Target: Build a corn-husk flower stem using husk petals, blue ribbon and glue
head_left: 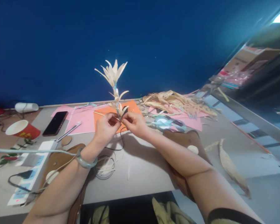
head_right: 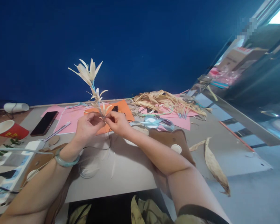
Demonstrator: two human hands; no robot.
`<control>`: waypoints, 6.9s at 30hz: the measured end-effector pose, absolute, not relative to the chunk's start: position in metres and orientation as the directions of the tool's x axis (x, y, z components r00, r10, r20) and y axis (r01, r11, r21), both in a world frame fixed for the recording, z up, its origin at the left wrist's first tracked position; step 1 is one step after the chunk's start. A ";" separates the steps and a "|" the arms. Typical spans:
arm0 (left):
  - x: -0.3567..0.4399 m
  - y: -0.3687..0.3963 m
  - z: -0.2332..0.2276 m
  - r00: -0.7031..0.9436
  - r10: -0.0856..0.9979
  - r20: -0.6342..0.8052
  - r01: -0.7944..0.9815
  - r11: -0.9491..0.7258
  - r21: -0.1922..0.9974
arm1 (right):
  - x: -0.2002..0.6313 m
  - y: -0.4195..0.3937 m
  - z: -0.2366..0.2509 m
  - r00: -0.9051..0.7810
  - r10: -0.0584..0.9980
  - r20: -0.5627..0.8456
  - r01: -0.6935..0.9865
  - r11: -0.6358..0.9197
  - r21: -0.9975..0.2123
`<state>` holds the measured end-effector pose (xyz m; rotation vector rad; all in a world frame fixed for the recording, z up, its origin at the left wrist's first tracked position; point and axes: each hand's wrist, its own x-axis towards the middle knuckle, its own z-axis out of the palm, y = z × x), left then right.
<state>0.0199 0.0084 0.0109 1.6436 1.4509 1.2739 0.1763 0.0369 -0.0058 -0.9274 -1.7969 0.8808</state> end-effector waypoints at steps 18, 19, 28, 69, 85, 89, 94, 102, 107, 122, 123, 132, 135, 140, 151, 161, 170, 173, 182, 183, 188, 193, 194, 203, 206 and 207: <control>0.004 0.014 0.023 0.208 0.975 0.080 -0.137 -0.052 0.989 | 0.188 0.036 0.010 -0.522 0.789 0.324 -0.101 0.320 -0.942; 0.002 0.014 0.023 0.230 0.971 0.071 -0.146 -0.038 0.989 | 0.188 0.036 0.011 -0.532 0.784 0.320 -0.106 0.314 -0.944; -0.002 0.017 0.020 0.369 0.927 0.071 -0.210 0.009 0.978 | 0.191 0.030 0.018 -0.588 0.743 0.321 -0.168 0.276 -0.946; 0.019 0.011 0.005 -0.140 0.918 0.372 0.550 -0.240 0.800 | 0.174 0.029 -0.010 -0.341 0.763 0.550 0.469 0.645 -0.604; 0.009 0.013 0.025 0.088 0.990 0.107 0.137 -0.119 0.983 | 0.179 0.022 0.003 -0.356 0.779 0.516 0.321 0.620 -0.716; -0.004 0.018 0.029 0.298 0.949 0.098 -0.089 -0.074 0.993 | 0.182 0.022 0.012 -0.405 0.856 0.322 0.079 0.383 -0.920; -0.011 0.022 0.024 0.427 0.899 0.096 -0.142 -0.039 0.989 | 0.182 0.021 0.015 -0.559 0.793 0.242 -0.157 0.184 -0.970; -0.006 0.020 0.027 0.412 0.892 0.186 -0.085 -0.166 0.983 | 0.181 0.026 0.012 -0.598 0.785 0.164 -0.151 0.091 -0.984; -0.001 0.019 0.028 0.302 0.933 0.195 0.093 -0.233 0.968 | 0.183 0.029 0.012 -0.443 0.872 0.207 0.047 0.253 -0.966; 0.002 0.011 0.030 0.400 0.916 0.027 0.102 -0.074 0.992 | 0.183 0.034 0.010 -0.469 0.880 0.079 0.073 0.127 -0.989; 0.002 0.011 0.031 0.405 0.914 0.013 0.100 -0.058 0.993 | 0.183 0.034 0.010 -0.477 0.876 0.069 0.069 0.115 -0.991; -0.001 0.008 0.031 0.444 0.895 -0.028 0.054 0.005 0.999 | 0.182 0.031 0.010 -0.494 0.859 0.136 0.000 0.157 -0.988; -0.001 0.009 0.027 0.437 0.899 -0.032 0.031 0.021 0.999 | 0.181 0.029 0.009 -0.461 0.870 0.177 0.003 0.200 -0.980; -0.001 0.010 0.026 0.437 0.899 -0.025 0.027 0.015 1.000 | 0.179 0.029 0.007 -0.413 0.882 0.227 0.009 0.253 -0.967; 0.000 0.008 0.029 0.430 0.903 0.028 -0.020 -0.021 1.000 | 0.180 0.029 0.008 -0.444 0.872 0.207 -0.066 0.198 -0.978; 0.014 0.010 0.020 0.285 0.938 0.198 -0.192 -0.147 0.970 | 0.187 0.022 0.025 -0.436 0.876 0.207 -0.068 0.198 -0.978; 0.010 0.009 0.021 0.318 0.938 0.140 -0.220 -0.071 0.973 | 0.190 0.024 0.027 -0.408 0.863 0.297 -0.076 0.292 -0.953; 0.007 0.011 0.023 0.337 0.941 0.035 -0.241 0.050 0.969 | 0.190 0.025 0.028 -0.406 0.865 0.294 -0.072 0.290 -0.954; 0.008 0.012 0.022 0.395 0.893 -0.215 -0.224 0.321 0.920 | 0.189 0.029 0.026 -0.368 0.892 0.262 -0.076 0.252 -0.965; 0.009 0.011 0.023 0.396 0.891 -0.222 -0.216 0.325 0.921 | 0.189 0.028 0.026 -0.362 0.896 0.258 -0.066 0.251 -0.966; 0.015 0.006 0.025 0.339 0.926 -0.164 -0.206 0.244 0.948 | 0.187 0.025 0.025 -0.301 0.927 0.224 -0.022 0.228 -0.973; 0.024 0.000 0.020 0.228 0.973 -0.026 -0.159 0.064 0.985 | 0.186 0.024 0.024 -0.238 0.945 0.223 -0.032 0.222 -0.975; 0.025 -0.001 0.020 0.210 0.978 -0.012 -0.158 0.046 0.986 | 0.186 0.024 0.024 -0.241 0.945 0.222 -0.040 0.219 -0.975; 0.026 0.002 0.018 0.298 0.947 -0.118 -0.264 0.200 0.944 | 0.190 0.028 0.025 -0.338 0.907 0.250 -0.073 0.240 -0.968; 0.027 0.001 0.015 0.268 0.959 -0.090 -0.288 0.169 0.942 | 0.189 0.028 0.023 -0.344 0.906 0.248 -0.088 0.232 -0.969; 0.027 0.000 0.014 0.242 0.967 -0.078 -0.290 0.149 0.945 | 0.188 0.028 0.022 -0.330 0.913 0.240 -0.100 0.219 -0.971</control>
